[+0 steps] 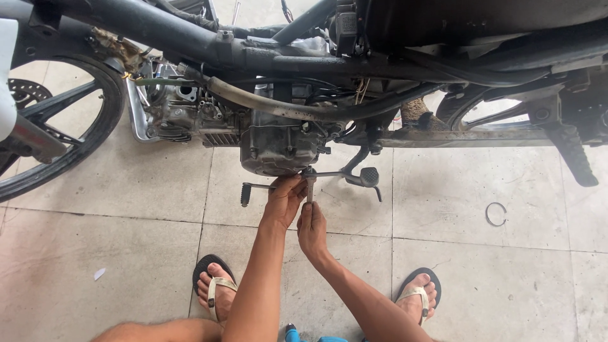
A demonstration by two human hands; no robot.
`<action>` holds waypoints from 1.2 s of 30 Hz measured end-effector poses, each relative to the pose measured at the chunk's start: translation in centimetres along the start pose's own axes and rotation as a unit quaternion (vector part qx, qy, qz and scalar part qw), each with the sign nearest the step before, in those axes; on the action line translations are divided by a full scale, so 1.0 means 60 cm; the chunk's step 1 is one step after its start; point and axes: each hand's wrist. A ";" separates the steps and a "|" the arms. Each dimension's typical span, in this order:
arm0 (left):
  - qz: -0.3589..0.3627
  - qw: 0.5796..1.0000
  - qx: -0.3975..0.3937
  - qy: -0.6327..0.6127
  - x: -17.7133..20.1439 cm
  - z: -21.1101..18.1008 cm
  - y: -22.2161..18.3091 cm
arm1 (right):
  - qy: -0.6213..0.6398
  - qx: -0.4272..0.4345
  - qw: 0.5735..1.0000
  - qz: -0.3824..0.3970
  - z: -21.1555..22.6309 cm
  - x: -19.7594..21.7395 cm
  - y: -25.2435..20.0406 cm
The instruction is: Loosening or tightening bolts on a motorcycle engine and kickstand using a wrench
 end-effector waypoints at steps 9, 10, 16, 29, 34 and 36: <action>-0.001 1.000 -0.003 0.000 0.021 0.013 0.015 | -0.009 -0.034 0.998 0.056 0.041 0.039 0.002; 0.004 1.000 -0.002 -0.001 0.024 0.016 0.020 | -0.010 -0.046 0.996 0.069 0.047 0.045 0.004; 0.004 1.000 0.000 0.002 0.037 0.020 0.026 | -0.095 -0.071 0.984 0.136 0.019 0.105 0.038; -0.024 0.997 0.037 0.067 0.042 0.020 0.027 | -0.339 -0.079 0.925 0.155 0.069 0.230 0.081; -0.001 0.999 0.038 0.036 0.030 0.013 0.012 | -0.367 -0.047 0.917 0.150 0.116 0.242 0.075; 0.008 0.999 0.039 0.035 0.025 0.014 0.010 | -0.374 -0.043 0.916 0.141 0.097 0.253 0.079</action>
Point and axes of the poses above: each hand's wrist, its own y-axis towards the middle knuckle, its own x-axis out of the back of the hand, z = x × y, and after that the axes turned 5 degrees about z, right-handed
